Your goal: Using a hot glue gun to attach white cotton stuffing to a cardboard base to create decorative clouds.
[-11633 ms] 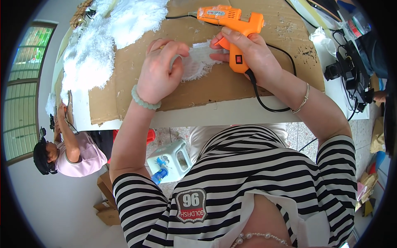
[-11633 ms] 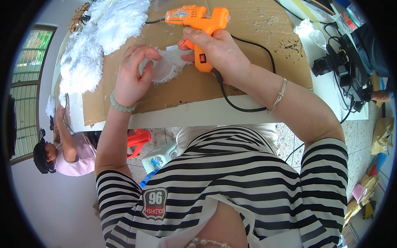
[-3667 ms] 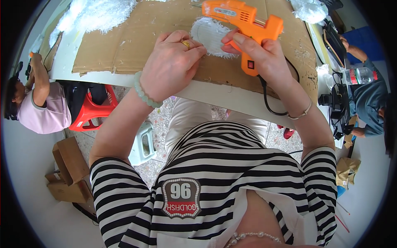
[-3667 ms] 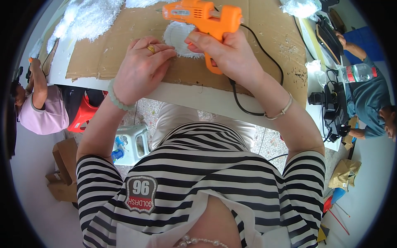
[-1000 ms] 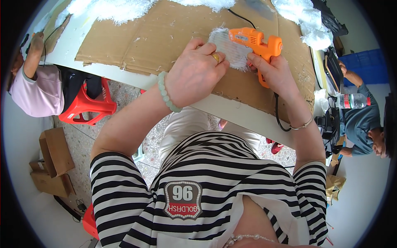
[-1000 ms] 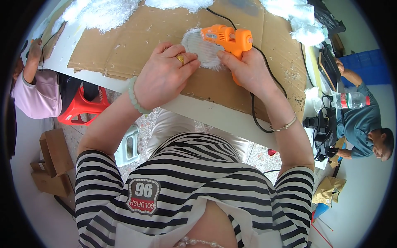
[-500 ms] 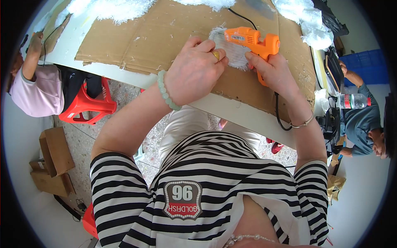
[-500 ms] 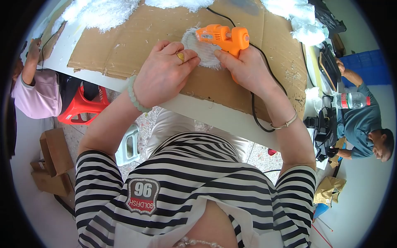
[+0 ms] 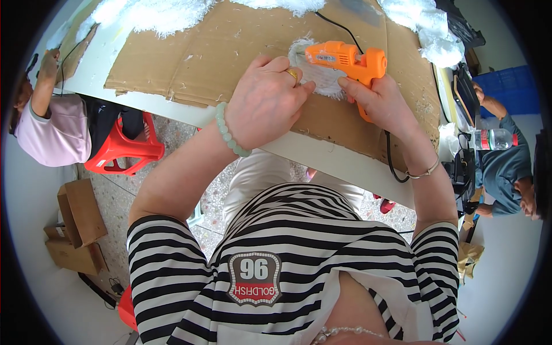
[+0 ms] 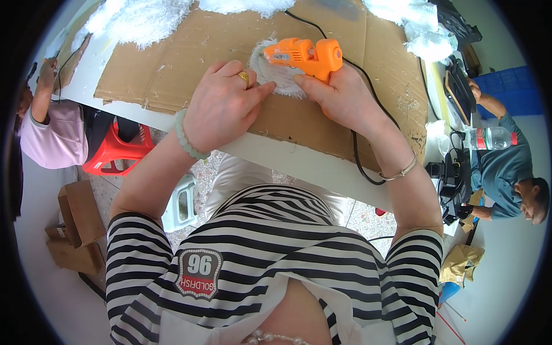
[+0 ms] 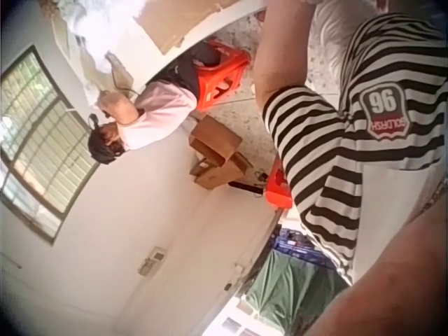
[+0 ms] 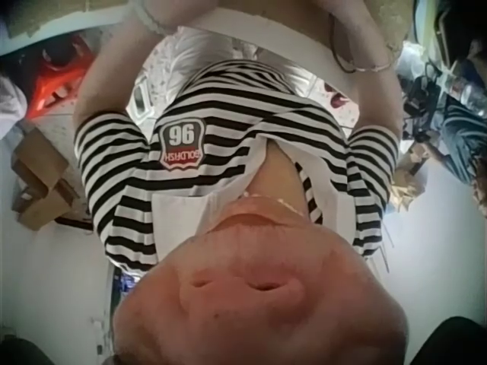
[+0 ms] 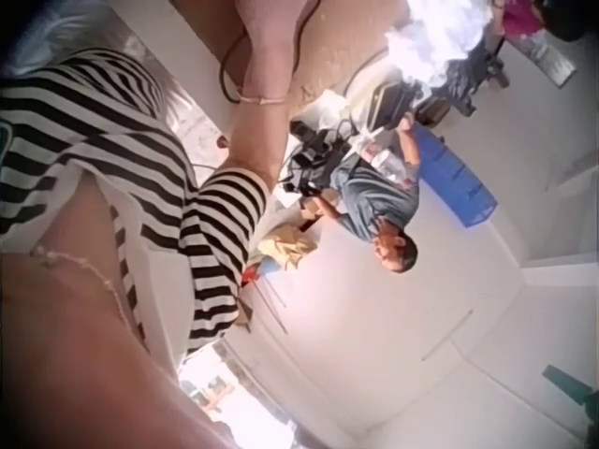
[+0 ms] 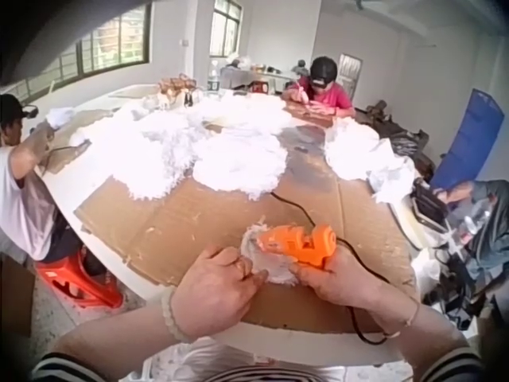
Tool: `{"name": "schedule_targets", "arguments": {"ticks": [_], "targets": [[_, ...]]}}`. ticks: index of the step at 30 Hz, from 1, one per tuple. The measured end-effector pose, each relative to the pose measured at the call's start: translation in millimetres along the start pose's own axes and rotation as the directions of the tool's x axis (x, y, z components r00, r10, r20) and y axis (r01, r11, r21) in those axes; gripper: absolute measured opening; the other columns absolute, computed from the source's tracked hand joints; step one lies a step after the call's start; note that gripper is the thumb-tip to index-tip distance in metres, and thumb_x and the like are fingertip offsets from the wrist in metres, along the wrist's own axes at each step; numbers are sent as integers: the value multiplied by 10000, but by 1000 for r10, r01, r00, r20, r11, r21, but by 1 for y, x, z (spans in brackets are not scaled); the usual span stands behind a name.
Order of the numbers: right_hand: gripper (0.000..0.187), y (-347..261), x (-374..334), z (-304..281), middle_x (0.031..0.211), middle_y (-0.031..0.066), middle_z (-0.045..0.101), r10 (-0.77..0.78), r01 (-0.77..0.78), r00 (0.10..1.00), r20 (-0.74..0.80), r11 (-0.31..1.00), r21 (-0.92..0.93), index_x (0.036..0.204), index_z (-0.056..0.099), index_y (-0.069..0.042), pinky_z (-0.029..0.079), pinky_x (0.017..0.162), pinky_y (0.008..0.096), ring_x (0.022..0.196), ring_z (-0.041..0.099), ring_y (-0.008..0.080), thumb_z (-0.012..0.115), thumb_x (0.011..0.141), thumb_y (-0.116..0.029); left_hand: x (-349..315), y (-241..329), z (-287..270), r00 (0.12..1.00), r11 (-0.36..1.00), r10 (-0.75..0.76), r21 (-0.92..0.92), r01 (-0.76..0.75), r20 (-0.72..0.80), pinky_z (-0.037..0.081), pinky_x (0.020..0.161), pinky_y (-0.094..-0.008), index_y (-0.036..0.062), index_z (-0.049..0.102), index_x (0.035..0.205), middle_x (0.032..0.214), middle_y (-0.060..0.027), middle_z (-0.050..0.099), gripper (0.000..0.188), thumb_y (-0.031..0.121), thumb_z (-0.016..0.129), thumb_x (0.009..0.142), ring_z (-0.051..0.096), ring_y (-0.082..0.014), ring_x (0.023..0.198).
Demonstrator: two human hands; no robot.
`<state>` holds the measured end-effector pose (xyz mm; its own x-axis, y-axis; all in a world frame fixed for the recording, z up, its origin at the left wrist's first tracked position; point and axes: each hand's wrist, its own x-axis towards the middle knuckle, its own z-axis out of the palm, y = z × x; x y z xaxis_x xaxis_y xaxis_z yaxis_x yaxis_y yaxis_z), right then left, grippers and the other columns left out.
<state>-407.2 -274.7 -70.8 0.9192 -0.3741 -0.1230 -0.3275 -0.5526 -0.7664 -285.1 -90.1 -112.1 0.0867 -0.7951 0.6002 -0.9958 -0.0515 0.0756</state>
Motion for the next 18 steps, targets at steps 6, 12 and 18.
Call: {"name": "schedule_targets", "arguments": {"ticks": [6, 12, 18], "targets": [[224, -3, -3, -6, 689, -25, 536, -12, 14, 997, 73, 1000, -24, 864, 573, -43, 389, 569, 222, 644, 479, 59, 609, 881, -264, -2, 0, 1, 999, 999, -35, -3, 35, 11, 418, 694, -325, 102, 715, 877, 618, 2, 565, 218, 126, 657, 668, 542, -173, 700], [220, 3, -7, -8, 742, -25, 527, -44, 47, 991, 127, 999, -27, 1011, 525, -43, 408, 585, 212, 658, 488, 54, 612, 884, -200, -2, -1, 3, 1000, 1000, -31, 5, 31, 0, 415, 681, -321, 108, 717, 889, 593, 0, 549, 231, 121, 656, 666, 536, -174, 663], [230, -2, -12, -10, 747, -25, 527, -47, 48, 990, 134, 999, -5, 1028, 518, -43, 406, 579, 211, 656, 489, 56, 613, 883, -194, -2, 0, 3, 1000, 999, -30, 15, 29, 1, 412, 674, -320, 111, 716, 897, 591, 2, 548, 236, 119, 653, 670, 530, -174, 658]]}}
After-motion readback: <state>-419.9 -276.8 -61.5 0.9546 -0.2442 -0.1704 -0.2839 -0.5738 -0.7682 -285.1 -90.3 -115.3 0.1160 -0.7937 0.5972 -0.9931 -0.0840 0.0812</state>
